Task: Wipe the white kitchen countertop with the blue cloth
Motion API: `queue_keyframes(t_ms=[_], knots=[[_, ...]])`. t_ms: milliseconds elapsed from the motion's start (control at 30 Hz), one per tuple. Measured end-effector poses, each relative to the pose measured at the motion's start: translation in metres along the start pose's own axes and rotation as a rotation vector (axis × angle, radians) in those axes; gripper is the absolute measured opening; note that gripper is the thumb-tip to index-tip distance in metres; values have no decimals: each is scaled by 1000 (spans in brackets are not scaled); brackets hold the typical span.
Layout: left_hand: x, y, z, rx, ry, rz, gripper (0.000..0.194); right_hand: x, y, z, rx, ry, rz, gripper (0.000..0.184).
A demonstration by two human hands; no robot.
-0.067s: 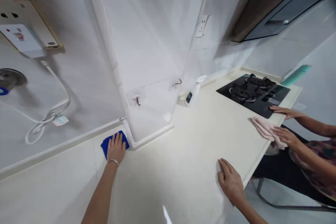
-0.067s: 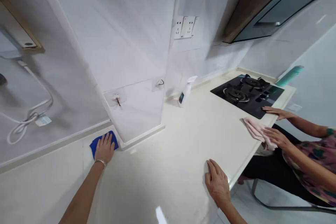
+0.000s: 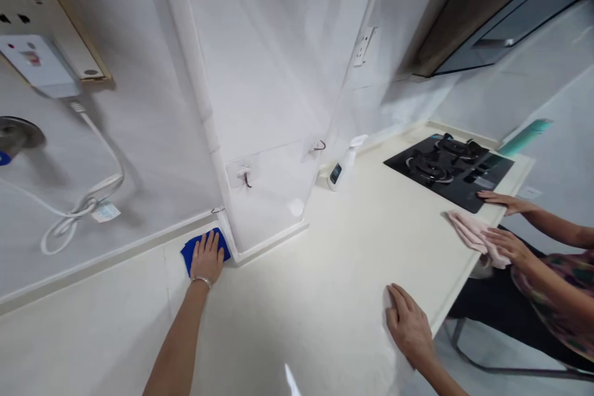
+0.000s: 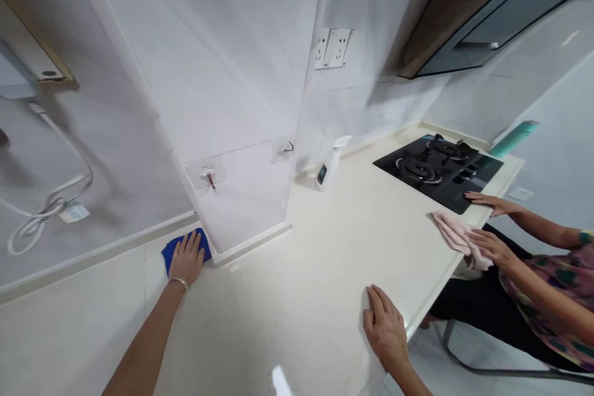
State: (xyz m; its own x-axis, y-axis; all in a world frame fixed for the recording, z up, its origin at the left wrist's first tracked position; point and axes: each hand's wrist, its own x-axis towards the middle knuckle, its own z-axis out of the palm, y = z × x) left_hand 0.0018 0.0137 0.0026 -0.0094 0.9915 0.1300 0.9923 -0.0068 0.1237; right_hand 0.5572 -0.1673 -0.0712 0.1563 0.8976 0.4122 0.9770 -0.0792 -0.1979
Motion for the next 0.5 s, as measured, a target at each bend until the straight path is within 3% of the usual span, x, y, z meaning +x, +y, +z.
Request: queue_keyframes(t_ms=[167, 333, 400, 500], knots=[[24, 4, 1, -33, -3, -21, 61, 3, 1, -3, 21, -20, 12, 52], [18, 6, 4, -55, -36, -39, 63, 1, 4, -10, 51, -48, 27, 54], [11, -5, 2, -66, -43, -38, 63, 0, 7, -11, 68, -51, 27, 57], [-2, -40, -5, -78, -28, -82, 62, 0, 11, -11, 113, -39, 26, 65]])
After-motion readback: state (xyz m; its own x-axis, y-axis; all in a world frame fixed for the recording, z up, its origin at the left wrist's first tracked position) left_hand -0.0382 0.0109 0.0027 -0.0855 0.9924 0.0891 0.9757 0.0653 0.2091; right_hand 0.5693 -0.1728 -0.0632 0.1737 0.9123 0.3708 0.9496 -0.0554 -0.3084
